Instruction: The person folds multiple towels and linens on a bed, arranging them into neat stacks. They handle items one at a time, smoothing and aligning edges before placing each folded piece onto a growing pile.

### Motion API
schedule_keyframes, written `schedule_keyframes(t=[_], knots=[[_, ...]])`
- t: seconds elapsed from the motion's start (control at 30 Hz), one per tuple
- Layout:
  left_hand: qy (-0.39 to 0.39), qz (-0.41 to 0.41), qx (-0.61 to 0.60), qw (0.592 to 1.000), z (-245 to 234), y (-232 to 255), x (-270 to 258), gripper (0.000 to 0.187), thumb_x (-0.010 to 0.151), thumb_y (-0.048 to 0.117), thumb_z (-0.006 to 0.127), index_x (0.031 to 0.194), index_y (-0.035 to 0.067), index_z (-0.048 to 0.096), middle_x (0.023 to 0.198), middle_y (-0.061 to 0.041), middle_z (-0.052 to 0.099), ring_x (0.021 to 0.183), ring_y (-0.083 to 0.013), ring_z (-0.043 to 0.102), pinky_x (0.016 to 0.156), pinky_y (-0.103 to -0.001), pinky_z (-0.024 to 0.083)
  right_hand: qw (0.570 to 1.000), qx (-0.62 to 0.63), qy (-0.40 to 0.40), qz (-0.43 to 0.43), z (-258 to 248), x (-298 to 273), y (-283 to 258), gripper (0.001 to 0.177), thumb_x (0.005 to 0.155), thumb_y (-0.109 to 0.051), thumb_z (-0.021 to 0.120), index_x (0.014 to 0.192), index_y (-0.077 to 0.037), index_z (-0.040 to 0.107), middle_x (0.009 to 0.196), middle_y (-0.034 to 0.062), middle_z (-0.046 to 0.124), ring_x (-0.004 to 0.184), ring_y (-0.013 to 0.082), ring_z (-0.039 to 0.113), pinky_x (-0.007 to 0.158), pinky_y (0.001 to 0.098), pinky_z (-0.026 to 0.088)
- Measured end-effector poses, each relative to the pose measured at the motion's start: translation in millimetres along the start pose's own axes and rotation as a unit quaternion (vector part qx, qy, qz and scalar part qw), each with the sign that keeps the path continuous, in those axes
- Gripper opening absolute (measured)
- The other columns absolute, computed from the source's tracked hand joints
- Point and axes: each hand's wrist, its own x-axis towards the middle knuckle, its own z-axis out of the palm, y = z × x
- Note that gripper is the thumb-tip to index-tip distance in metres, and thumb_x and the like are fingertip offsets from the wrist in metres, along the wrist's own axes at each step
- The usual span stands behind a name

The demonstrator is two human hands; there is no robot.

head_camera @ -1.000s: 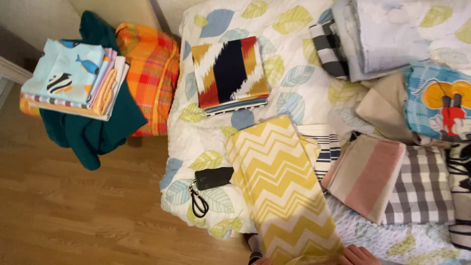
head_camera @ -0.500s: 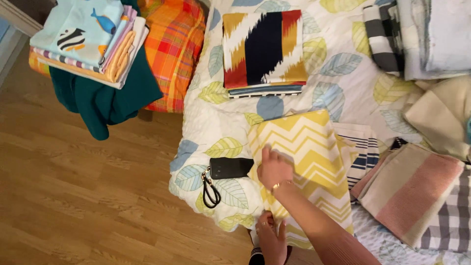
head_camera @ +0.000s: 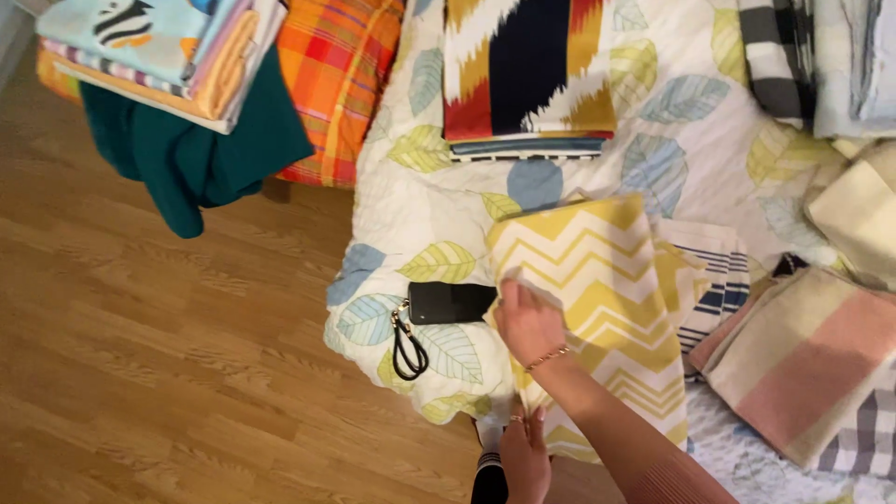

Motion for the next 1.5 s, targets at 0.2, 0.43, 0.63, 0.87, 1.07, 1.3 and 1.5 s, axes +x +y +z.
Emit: schedule_keyframes(t=[0.2, 0.43, 0.63, 0.87, 1.07, 1.3, 1.5], knots=[[-0.003, 0.028, 0.049, 0.998, -16, -3, 14, 0.03, 0.101, 0.042, 0.057, 0.111, 0.014, 0.062, 0.07, -0.017, 0.072, 0.071, -0.0454, 0.068, 0.06, -0.052, 0.045, 0.99, 0.134, -0.049, -0.018, -15, 7, 20, 0.023, 0.091, -0.019, 0.061, 0.11, -0.006, 0.057, 0.083, 0.0082, 0.067, 0.071, 0.0255, 0.068, 0.057, 0.0394, 0.058], [-0.036, 0.57, 0.426, 0.701, -120, 89, 42, 0.068, 0.081, 0.013, 0.077, 0.144, 0.01, 0.052, 0.151, -0.01, 0.056, 0.142, -0.0242, 0.049, 0.124, -0.046, 0.034, 0.949, 0.039, -0.126, -0.287, -91, -97, 175, 0.071, 0.079, -0.012, 0.065, 0.146, 0.001, 0.044, 0.157, 0.0231, 0.042, 0.149, 0.035, 0.039, 0.126, 0.051, 0.028], [-0.309, 0.654, 0.59, 0.359, -111, 130, 104, 0.12, 0.074, -0.007, 0.07, 0.164, 0.017, -0.005, 0.173, -0.01, -0.011, 0.159, -0.0322, -0.008, 0.128, -0.054, -0.002, 0.888, -0.011, -0.089, -0.451, -113, -130, 229, 0.053, 0.106, -0.012, 0.035, 0.158, -0.007, 0.031, 0.168, 0.0053, 0.031, 0.152, 0.0225, 0.033, 0.12, 0.0392, 0.031], [-0.275, 0.716, 0.392, 0.508, -90, 89, 111, 0.141, 0.05, -0.013, 0.055, 0.164, 0.028, -0.017, 0.172, -0.004, -0.01, 0.16, -0.0268, -0.009, 0.127, -0.058, 0.002, 0.879, 0.068, -0.085, -0.464, -105, -127, 226, 0.052, 0.109, -0.013, 0.026, 0.16, -0.015, 0.032, 0.167, 0.0115, 0.03, 0.155, 0.0261, 0.029, 0.126, 0.0399, 0.026], [-0.43, 0.544, 0.443, 0.568, -103, 139, 94, 0.076, 0.094, 0.061, 0.045, 0.16, 0.044, 0.012, 0.172, 0.002, 0.008, 0.159, -0.0254, -0.004, 0.125, -0.056, -0.009, 0.85, 0.291, -0.275, -0.341, -106, -115, 229, 0.056, 0.102, -0.035, 0.055, 0.156, -0.02, 0.047, 0.165, 0.0078, 0.038, 0.153, 0.0274, 0.033, 0.121, 0.0459, 0.027], [-0.263, -0.1, 0.022, 0.959, -100, 135, 135, 0.087, 0.089, 0.079, 0.053, 0.133, 0.003, 0.049, 0.113, -0.017, 0.063, 0.099, -0.0263, 0.068, 0.093, -0.039, 0.047, 0.741, 0.48, -0.346, 0.318, -77, -53, 218, 0.059, 0.087, -0.061, 0.071, 0.091, -0.002, 0.077, 0.088, 0.0196, 0.072, 0.084, 0.0322, 0.071, 0.076, 0.0411, 0.055], [-0.079, -0.012, -0.136, 0.987, -71, 143, 88, 0.039, 0.098, 0.047, 0.065, 0.097, 0.01, 0.076, 0.078, -0.009, 0.071, 0.073, -0.016, 0.067, 0.068, -0.031, 0.055, 0.794, 0.289, -0.282, 0.454, -59, -65, 209, 0.071, 0.082, -0.08, 0.066, 0.099, -0.013, 0.08, 0.086, 0.018, 0.078, 0.1, 0.0385, 0.074, 0.087, 0.0486, 0.055]])
